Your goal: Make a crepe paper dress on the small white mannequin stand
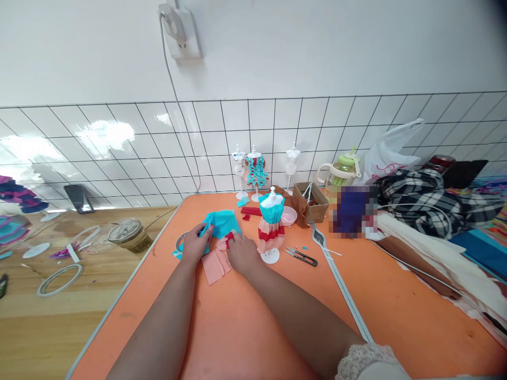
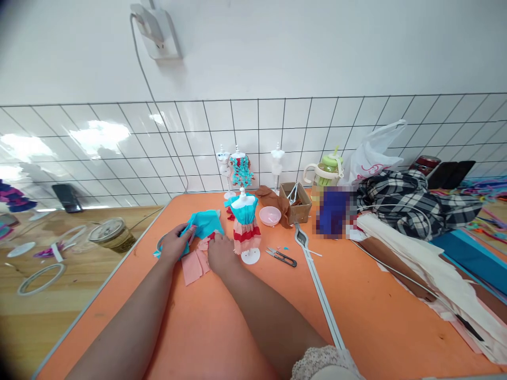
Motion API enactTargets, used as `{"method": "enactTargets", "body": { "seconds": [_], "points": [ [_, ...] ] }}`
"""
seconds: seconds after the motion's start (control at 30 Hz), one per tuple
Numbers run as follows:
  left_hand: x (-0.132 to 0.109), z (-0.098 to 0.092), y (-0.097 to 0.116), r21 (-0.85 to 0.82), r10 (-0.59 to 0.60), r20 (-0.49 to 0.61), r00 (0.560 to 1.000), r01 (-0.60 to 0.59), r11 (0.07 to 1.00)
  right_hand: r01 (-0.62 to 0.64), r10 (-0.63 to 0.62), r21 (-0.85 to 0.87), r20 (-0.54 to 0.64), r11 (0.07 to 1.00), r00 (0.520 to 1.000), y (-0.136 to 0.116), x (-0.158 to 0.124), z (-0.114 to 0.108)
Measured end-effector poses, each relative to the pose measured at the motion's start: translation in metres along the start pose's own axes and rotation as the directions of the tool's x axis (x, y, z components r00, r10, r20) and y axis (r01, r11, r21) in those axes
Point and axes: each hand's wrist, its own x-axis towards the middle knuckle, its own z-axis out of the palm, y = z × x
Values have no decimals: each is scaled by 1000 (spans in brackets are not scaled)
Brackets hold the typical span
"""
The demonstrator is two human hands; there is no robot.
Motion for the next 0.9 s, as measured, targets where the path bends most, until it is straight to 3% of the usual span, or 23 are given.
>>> {"method": "enactTargets", "body": {
  "seconds": [0.13,0.23,0.33,0.37,0.4,0.43,0.5,0.6,0.7,0.73,0.8,0.9],
  "points": [
    [-3,2,4,28,8,42,999,-9,1000,-3,5,-48,34,999,999,1,-25,-12],
    [-8,5,13,84,24,21,1000,-25,996,12,-13,-61,-18,998,1000,8,-53,-27],
    [-14,-4,31,25,143,-105,984,-141,990,150,-141,26,-211,988,967,15,-83,-38],
    [-17,-12,39,-71,198,-111,974,-207,976,216,-183,83,-298,973,937,17,-92,-41],
    [-21,-21,48,-205,267,-43,963,-270,941,278,-204,146,-386,949,900,19,-100,-43],
    [-25,-33,58,-329,348,74,935,-307,893,322,-197,208,-462,924,865,21,-107,-46],
    [-37,-58,77,-437,499,275,822,-355,826,362,-135,293,-582,885,802,29,-117,-53],
    [-66,-83,98,-417,544,373,752,-388,822,371,-97,256,-695,893,712,45,-124,-64],
    [-105,-76,104,-445,562,630,536,-344,827,299,-84,171,-728,939,680,59,-125,-67],
    [-117,-67,102,-432,523,698,489,-294,852,271,-77,155,-725,950,684,62,-125,-66],
    [-140,-44,98,-331,442,730,521,-296,896,237,-71,136,-715,962,695,64,-126,-61],
    [-155,-12,89,-223,510,706,491,-530,818,277,-101,133,-717,952,690,64,-128,-58]
  ]
}}
